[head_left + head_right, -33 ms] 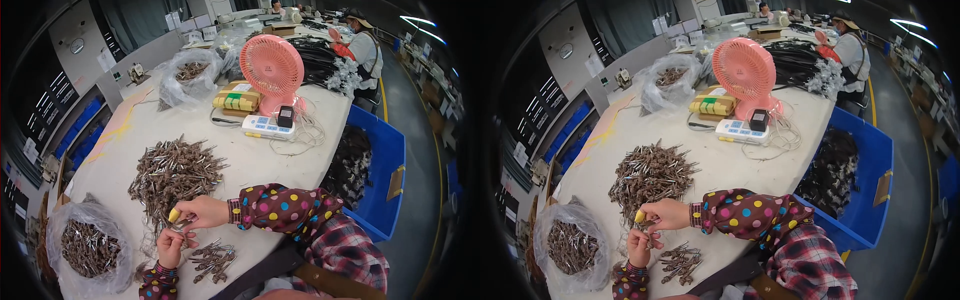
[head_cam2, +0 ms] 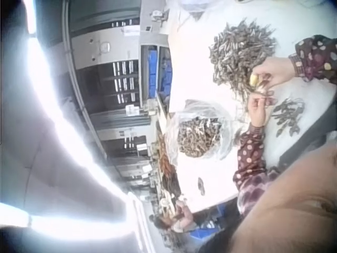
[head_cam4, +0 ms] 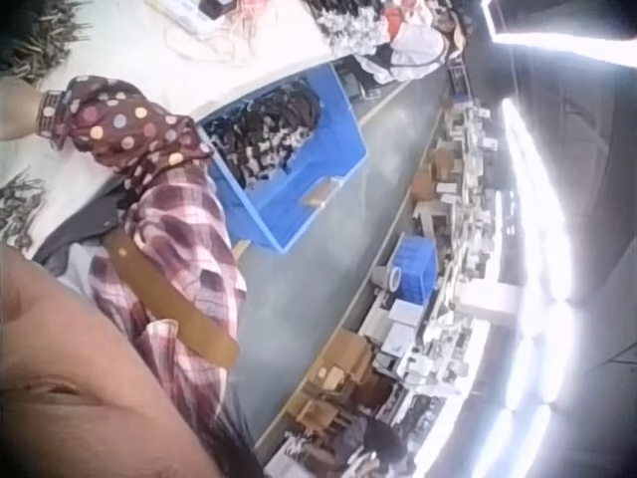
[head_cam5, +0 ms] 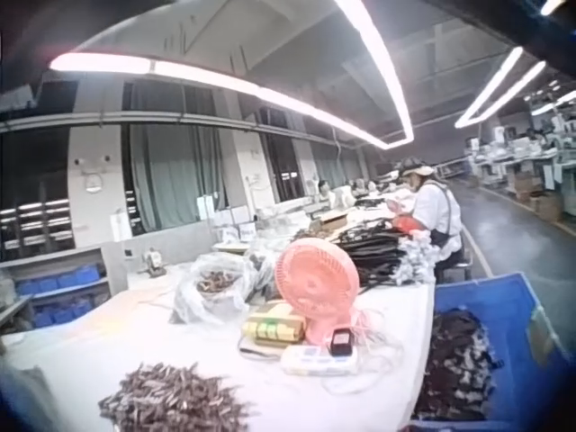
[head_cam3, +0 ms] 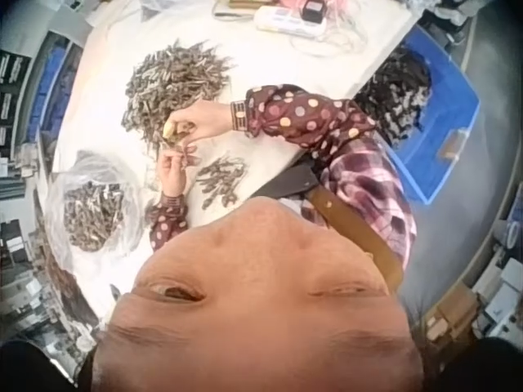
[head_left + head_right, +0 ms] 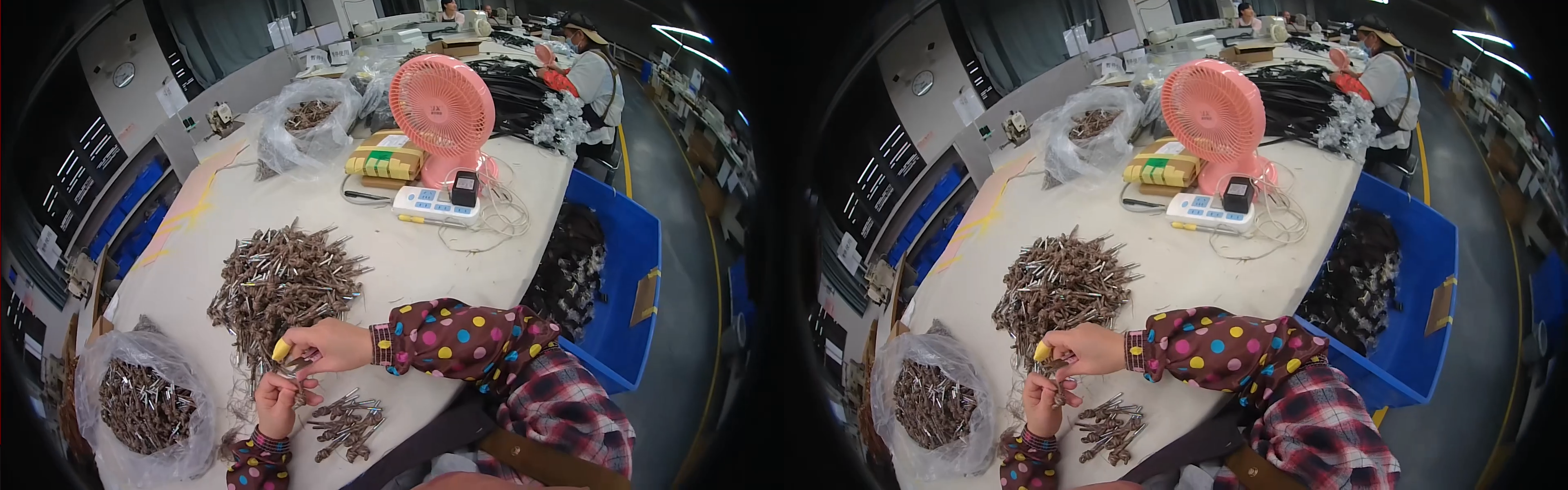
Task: Assembling small leather straps with metal components using a handheld tool.
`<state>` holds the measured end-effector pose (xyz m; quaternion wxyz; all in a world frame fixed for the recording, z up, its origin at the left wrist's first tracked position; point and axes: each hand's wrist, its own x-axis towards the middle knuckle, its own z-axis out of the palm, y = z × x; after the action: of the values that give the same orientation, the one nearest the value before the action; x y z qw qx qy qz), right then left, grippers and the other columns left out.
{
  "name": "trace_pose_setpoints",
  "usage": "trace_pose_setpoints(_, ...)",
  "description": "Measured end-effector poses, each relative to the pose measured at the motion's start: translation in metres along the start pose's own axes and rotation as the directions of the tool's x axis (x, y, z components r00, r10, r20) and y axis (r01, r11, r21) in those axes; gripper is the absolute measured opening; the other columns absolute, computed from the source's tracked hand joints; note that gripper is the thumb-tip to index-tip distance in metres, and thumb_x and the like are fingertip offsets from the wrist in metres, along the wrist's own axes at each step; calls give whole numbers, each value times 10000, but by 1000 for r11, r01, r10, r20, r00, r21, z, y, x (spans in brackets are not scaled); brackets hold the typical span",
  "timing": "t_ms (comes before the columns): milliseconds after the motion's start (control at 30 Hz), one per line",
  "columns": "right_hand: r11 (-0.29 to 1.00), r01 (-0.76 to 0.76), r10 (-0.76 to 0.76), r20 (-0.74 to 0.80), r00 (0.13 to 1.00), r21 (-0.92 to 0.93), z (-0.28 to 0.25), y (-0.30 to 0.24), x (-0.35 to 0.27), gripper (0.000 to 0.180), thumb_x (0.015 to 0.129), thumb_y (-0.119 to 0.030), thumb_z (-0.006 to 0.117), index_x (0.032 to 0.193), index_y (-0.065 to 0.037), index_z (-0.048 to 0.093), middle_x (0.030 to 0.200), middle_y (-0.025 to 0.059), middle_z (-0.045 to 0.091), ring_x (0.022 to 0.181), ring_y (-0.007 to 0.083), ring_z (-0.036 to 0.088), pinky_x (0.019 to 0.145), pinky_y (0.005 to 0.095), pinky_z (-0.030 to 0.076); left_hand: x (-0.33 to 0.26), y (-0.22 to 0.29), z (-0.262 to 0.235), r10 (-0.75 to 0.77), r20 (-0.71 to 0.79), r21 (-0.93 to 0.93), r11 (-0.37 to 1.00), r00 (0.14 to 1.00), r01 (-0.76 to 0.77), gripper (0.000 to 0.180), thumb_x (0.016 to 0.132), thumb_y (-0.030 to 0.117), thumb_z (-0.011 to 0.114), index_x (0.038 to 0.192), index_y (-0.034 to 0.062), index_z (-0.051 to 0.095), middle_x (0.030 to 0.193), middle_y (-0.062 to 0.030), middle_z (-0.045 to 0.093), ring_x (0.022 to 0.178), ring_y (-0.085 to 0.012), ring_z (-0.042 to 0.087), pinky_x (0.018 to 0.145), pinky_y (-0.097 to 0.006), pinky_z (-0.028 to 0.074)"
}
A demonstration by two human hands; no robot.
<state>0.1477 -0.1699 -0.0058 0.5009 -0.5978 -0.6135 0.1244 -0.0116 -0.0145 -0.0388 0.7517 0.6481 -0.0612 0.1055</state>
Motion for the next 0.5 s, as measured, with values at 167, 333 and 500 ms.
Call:
trace_pose_setpoints(167, 999, 20, -20, -27, 999, 25, 10, 4, -1, 467, 738, -230, 727, 1102, -60, 489, 761, 49, 637, 679, 241, 630, 582, 307, 467, -5, -3, 6, -93, 14, -190, 977, 996, 94, 168, 929, 201, 528, 890, 61, 443, 852, -136, 588, 788, -244, 635, 650, -377, 561)
trace_pose_setpoints(333, 997, -80, 80, -64, 995, 1, 10, 10, 3, 522, 743, -273, 738, 1128, -54, 461, 976, 58, 632, 728, 213, 658, 635, 276, 520, 5, -6, 9, -82, -131, -86, 994, 988, 71, 116, 939, 142, 499, 875, 57, 451, 815, -94, 565, 732, -147, 564, 722, -316, 509)
trace_pose_setpoints(500, 963, -256, 234, -202, 951, -87, -12, -5, 8, 477, 838, -325, 635, 1152, -51, 404, 949, 85, 572, 701, 224, 637, 603, 325, 487, 21, -6, -8, -45, -247, 162, 983, 968, 87, 97, 945, 116, 486, 937, 21, 499, 906, -56, 603, 840, -110, 559, 784, -245, 443)
